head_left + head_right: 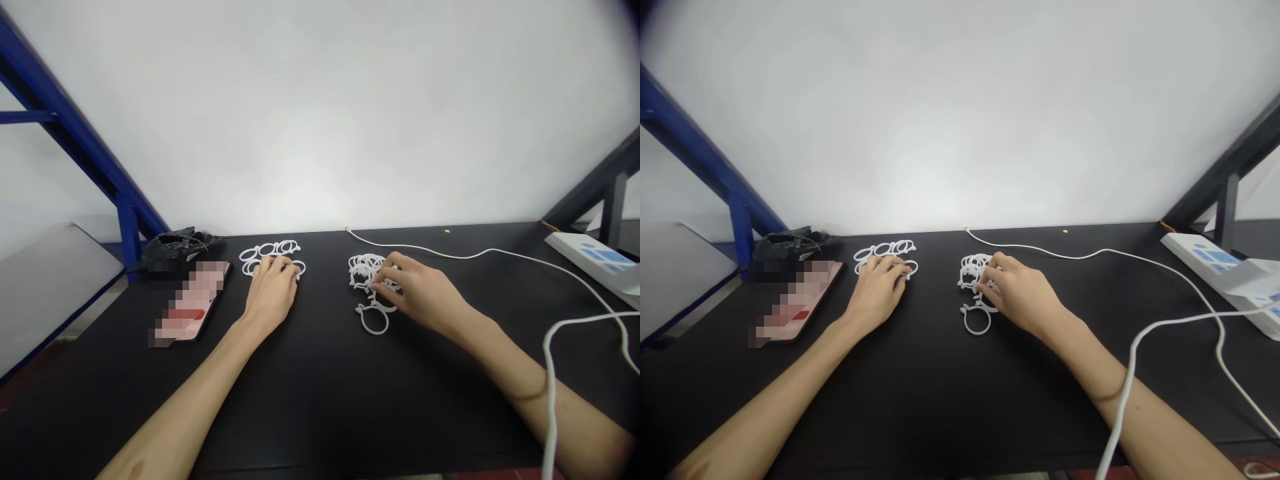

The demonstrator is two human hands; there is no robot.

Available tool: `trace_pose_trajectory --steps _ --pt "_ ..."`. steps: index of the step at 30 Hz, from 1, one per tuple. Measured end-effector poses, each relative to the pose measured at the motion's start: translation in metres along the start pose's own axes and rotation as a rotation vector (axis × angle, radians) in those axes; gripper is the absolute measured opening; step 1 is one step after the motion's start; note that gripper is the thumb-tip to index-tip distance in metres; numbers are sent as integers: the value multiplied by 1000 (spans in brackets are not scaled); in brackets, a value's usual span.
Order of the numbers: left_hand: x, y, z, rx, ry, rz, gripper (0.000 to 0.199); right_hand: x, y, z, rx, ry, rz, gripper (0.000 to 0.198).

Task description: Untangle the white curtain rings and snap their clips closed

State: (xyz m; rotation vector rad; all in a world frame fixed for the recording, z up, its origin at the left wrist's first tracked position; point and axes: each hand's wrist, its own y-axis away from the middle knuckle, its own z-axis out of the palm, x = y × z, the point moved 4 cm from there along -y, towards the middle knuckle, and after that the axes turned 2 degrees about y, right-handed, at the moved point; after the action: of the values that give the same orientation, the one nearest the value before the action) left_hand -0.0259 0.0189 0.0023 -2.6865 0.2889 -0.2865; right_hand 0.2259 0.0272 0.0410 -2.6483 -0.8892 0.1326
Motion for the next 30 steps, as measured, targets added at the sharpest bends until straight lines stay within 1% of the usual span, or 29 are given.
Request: trace_pose_trajectory --steps 2,4,7,10,12,14,16,18,19,21,23,24,27,29,30 --pt "1 1 -3 -23 -3 2 21 -1 0 1 -41 -6 10 15" --pt "4 2 -7 -39 6 -5 20 -3 0 0 -47 -13 17 14" --pt "10 4 -14 -44 91 -25 15 -4 0 -2 30 -16 19 16" --pt "22 8 -21 -74 287 -61 9 -9 1 -7 161 -42 15 18" --pt "34 11 -24 -141 458 -62 7 -17 3 -10 234 -116 -13 18" --pt "47 14 -27 -216 628 -27 8 -28 5 -11 264 -241 -65 17" --pt "59 17 -30 -278 753 1 9 -41 7 -10 218 -394 -124 22" --pt "65 21 -32 -338 835 1 11 -51 8 -6 117 -539 -156 24" --pt "67 22 -32 -370 868 -6 13 -53 8 -3 60 -597 -141 23" --pt "68 24 -31 -427 925 -23 14 -55 8 1 -41 -689 -67 21" --pt "69 24 -31 -459 971 -26 16 -54 8 5 -123 -767 3 23" --pt "70 24 -31 -473 995 -16 19 -56 9 5 -160 -811 14 26" --pt "77 26 -29 -563 1097 26 32 -66 12 1 -228 -926 -52 32" --pt "80 29 -27 -613 1183 28 44 -74 15 -4 -230 -960 -115 36" --pt "81 30 -27 -616 1214 25 50 -78 16 -6 -222 -970 -137 40"
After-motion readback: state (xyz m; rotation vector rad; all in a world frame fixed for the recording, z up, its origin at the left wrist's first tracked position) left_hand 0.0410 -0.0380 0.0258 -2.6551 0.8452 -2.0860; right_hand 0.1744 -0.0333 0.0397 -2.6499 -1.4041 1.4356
